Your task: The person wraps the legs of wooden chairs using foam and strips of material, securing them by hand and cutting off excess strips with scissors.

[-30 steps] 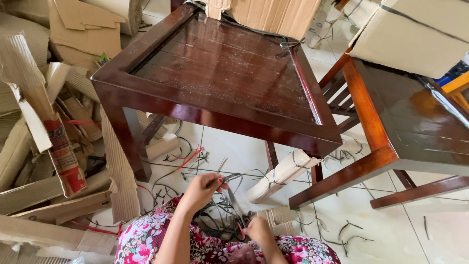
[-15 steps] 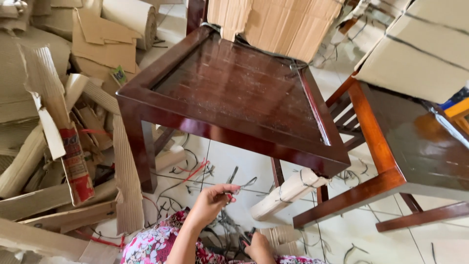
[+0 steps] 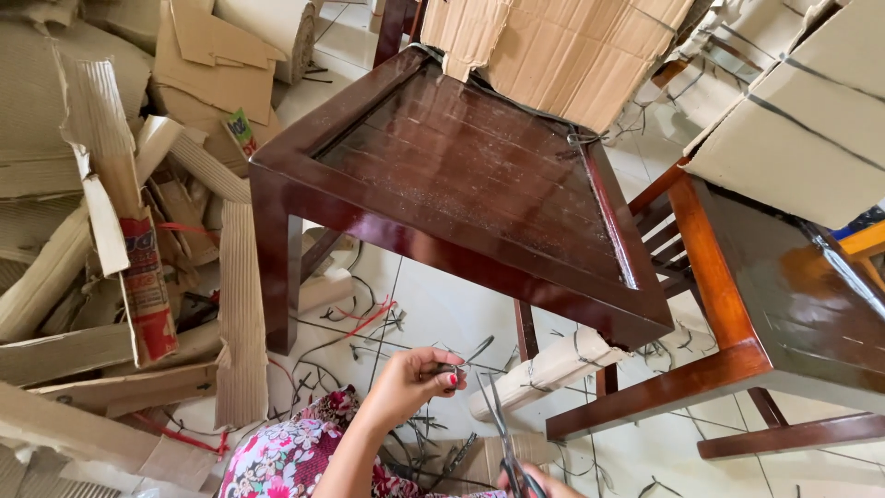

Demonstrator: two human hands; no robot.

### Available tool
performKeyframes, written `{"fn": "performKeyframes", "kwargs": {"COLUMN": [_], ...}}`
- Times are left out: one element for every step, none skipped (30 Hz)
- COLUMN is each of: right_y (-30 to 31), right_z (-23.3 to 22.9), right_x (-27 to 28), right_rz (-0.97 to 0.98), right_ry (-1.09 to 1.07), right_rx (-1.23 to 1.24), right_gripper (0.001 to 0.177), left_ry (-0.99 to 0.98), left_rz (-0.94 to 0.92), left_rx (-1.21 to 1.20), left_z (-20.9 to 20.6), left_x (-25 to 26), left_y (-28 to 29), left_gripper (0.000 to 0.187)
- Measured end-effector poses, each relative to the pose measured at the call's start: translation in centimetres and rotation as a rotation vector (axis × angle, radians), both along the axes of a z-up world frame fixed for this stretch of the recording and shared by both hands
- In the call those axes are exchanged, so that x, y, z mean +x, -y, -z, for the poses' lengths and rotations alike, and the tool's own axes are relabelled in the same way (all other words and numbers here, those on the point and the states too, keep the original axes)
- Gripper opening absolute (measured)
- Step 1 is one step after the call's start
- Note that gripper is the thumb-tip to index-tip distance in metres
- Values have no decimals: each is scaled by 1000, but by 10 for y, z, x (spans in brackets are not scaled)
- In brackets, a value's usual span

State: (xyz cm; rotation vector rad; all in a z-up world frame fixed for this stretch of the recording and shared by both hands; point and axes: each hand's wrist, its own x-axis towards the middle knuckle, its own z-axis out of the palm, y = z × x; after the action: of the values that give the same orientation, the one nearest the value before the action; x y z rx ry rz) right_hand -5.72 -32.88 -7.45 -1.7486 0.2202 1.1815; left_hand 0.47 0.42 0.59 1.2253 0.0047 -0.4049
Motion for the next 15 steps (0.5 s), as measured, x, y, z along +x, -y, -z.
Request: {"fn": "performKeyframes", "kwargs": {"right_y": [-12,-24,-36,-47,-58,-69,-72,-76,-81,-89,-97,-105,-103,-101,-99], "right_z": [-17,-35,-53,-73,-94,-114,-112,-109,-107,-120,-133,-147,-142,-137,-132], "right_x": [2,4,6,2,-2,-5,0,6,11,7,4,0,2,5,7], "right_rz": [-1,104,211,212,38,-136,-135,127,386,386,401,417,418,374,330], "right_ry": [-2,-109,-215,-215,-23,170,168,-75,-321,-324,-282,-240,-243,-225,-208], "right_rx": [2,88,176,178,182,185,184,176,165,163,193,221,220,212,206], "right_gripper": [51,37,34,34,61,89,89,59,31,31,30,29,29,29,30], "left_ry": [-2,18,39,39,62,86,84,70,54,52,51,50,47,51,53], "left_rz": [-1,-4,-5,-4,10,24,26,40,53,53,62,72,72,80,89], "left_rx": [2,22,43,45,49,52,52,68,84,83,96,109,107,139,172], "left_z": [0,0,0,2,4,6,5,3,2,1,1,1,-2,-5,-8], "left_x": [-1,-2,-3,-4,-4,-3,-4,-5,-7,-6,-6,-5,-6,-6,-7], "left_y": [0,0,0,-1,-1,-2,-2,-2,-3,-3,-3,-2,-3,-3,-4], "left_gripper": [23,22,21,21,17,13,13,11,9,9,9,8,8,8,8]}}
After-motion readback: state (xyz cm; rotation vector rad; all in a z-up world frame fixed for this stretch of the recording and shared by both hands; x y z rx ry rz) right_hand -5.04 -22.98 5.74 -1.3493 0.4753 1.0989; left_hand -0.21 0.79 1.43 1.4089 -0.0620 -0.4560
